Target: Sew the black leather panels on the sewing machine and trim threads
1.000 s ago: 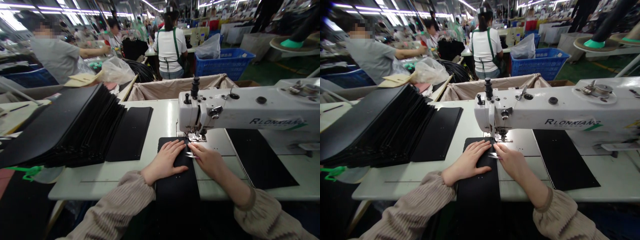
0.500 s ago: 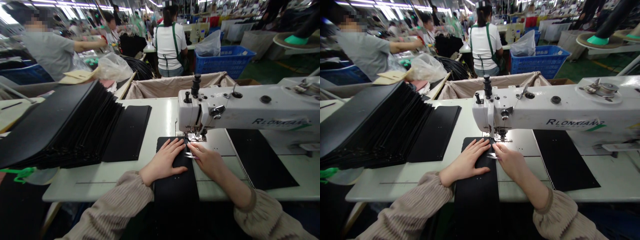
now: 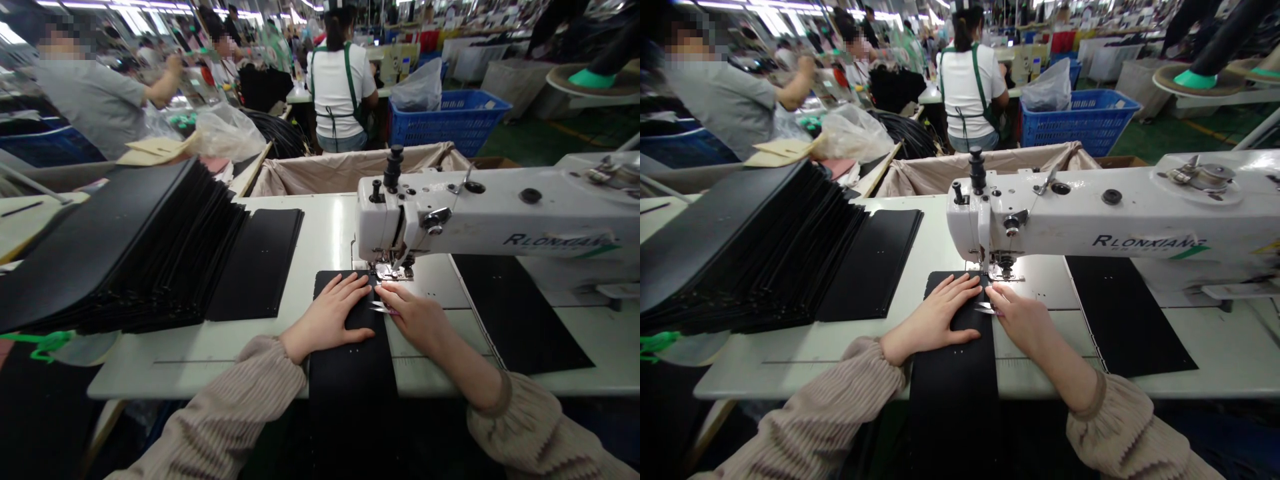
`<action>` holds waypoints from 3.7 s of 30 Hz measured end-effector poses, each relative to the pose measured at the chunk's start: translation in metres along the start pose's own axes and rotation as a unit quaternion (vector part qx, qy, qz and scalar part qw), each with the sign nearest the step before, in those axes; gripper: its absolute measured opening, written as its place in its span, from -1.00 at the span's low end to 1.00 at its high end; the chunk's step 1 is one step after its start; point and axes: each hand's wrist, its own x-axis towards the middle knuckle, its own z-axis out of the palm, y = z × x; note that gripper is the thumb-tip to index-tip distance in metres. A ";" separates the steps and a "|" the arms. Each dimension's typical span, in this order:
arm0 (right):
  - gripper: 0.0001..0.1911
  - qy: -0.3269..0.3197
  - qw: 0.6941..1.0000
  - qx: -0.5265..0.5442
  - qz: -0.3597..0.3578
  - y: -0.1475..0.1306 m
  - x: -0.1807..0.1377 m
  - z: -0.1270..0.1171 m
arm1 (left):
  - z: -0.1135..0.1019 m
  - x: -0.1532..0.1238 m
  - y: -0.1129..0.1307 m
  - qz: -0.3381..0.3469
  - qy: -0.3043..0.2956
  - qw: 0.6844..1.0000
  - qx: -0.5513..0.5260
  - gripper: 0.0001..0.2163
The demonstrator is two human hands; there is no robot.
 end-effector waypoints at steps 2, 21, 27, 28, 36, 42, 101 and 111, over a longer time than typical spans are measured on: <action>-0.53 0.000 1.000 0.003 -0.002 0.000 0.000 0.000 | 0.000 0.000 0.000 0.002 -0.001 1.000 -0.003 -0.23; -0.50 0.002 1.000 0.001 0.002 0.000 -0.001 -0.001 | 0.001 -0.003 -0.002 0.005 0.033 0.999 0.004 -0.51; -0.50 -0.001 1.000 -0.004 0.003 0.000 -0.001 -0.001 | 0.002 -0.003 -0.003 0.007 0.039 0.999 -0.004 -0.53; -0.50 -0.003 1.000 -0.005 0.002 0.001 -0.001 -0.001 | 0.003 -0.003 -0.004 0.007 0.040 0.999 -0.003 -0.53; -0.48 -0.008 1.000 0.006 -0.001 0.000 -0.001 -0.002 | 0.006 -0.002 -0.005 0.011 0.044 0.999 0.009 -0.57; -0.49 -0.007 1.000 0.009 0.002 0.000 -0.001 -0.002 | 0.005 -0.002 -0.005 0.010 0.045 0.999 0.011 -0.58; -0.48 0.024 1.000 0.011 -0.011 0.003 -0.002 0.002 | 0.016 0.011 -0.015 -0.046 0.071 0.996 0.022 -0.52; -0.49 0.031 0.999 0.012 -0.012 0.004 -0.002 0.004 | 0.016 0.013 -0.016 -0.050 0.067 0.996 0.016 -0.53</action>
